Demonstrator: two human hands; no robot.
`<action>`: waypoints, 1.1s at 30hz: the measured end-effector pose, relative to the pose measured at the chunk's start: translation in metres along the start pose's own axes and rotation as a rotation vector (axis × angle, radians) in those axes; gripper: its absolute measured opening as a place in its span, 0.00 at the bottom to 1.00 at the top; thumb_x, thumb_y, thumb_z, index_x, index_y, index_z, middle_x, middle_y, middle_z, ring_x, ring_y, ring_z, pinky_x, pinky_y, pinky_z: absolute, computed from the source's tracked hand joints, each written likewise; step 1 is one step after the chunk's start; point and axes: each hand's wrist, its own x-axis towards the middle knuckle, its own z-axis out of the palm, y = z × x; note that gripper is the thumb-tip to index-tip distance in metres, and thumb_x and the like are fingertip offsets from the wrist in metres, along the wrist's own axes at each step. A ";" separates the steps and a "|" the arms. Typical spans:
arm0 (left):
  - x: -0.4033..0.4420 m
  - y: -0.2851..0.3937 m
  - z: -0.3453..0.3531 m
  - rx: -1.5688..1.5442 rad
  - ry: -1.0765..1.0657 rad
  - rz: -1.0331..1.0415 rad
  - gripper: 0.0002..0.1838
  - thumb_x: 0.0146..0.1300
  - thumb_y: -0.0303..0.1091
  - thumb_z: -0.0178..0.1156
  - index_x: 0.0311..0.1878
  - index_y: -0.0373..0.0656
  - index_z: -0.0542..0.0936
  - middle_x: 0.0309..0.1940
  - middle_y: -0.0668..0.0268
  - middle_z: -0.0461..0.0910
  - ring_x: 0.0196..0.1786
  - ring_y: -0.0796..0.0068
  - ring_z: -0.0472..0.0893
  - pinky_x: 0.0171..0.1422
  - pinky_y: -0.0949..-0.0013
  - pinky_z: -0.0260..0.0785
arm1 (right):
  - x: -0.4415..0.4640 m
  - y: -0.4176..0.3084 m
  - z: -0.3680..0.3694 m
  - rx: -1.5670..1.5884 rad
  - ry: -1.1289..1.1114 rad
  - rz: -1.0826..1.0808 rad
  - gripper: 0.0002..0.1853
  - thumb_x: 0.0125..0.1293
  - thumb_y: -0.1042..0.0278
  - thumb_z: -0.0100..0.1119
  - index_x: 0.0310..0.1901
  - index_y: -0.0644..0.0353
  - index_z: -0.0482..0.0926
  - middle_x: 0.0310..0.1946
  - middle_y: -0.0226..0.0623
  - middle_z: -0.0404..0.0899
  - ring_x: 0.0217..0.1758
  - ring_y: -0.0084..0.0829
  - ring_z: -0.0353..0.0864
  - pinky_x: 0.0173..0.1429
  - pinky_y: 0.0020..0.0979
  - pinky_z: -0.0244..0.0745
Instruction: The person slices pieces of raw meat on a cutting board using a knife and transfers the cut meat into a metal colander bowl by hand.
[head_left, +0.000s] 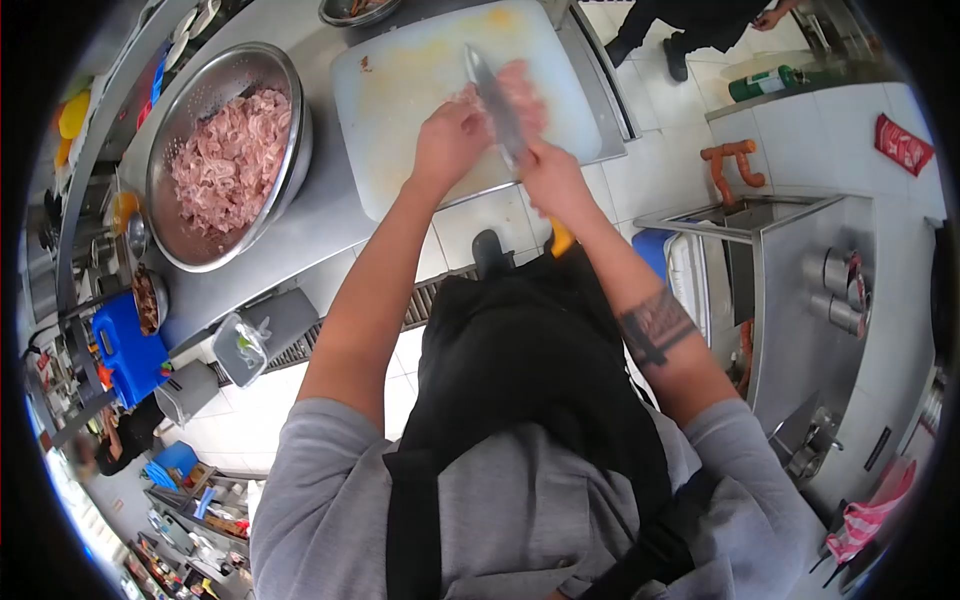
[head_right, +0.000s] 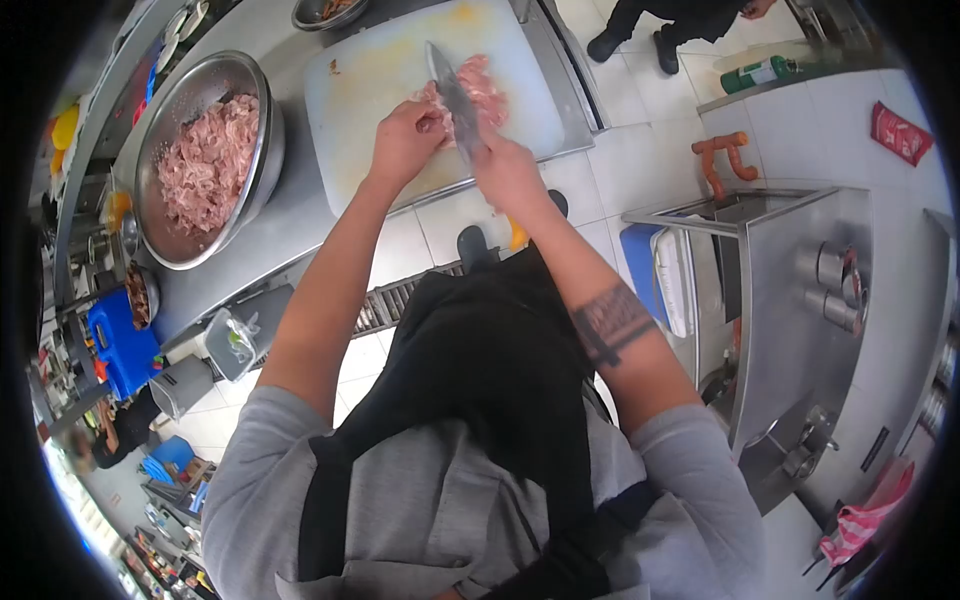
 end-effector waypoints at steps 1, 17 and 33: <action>0.000 -0.001 -0.001 -0.016 -0.005 0.000 0.15 0.58 0.30 0.74 0.49 0.40 0.90 0.46 0.57 0.89 0.44 0.60 0.89 0.54 0.62 0.83 | 0.013 -0.007 0.006 -0.024 0.006 -0.025 0.29 0.80 0.66 0.49 0.81 0.50 0.68 0.34 0.53 0.87 0.19 0.44 0.85 0.25 0.42 0.82; -0.017 -0.007 -0.011 -0.186 0.047 -0.127 0.07 0.67 0.31 0.69 0.45 0.40 0.90 0.42 0.55 0.87 0.42 0.56 0.89 0.50 0.59 0.82 | -0.017 0.041 0.025 -0.120 0.045 -0.166 0.30 0.80 0.64 0.54 0.82 0.48 0.69 0.30 0.58 0.86 0.26 0.53 0.86 0.36 0.50 0.83; 0.009 0.009 -0.024 0.048 -0.135 -0.328 0.26 0.57 0.38 0.75 0.56 0.36 0.81 0.54 0.49 0.83 0.58 0.48 0.84 0.62 0.54 0.78 | -0.157 0.041 -0.104 -0.425 0.131 -0.176 0.25 0.78 0.65 0.63 0.75 0.40 0.80 0.33 0.55 0.85 0.35 0.53 0.86 0.45 0.45 0.82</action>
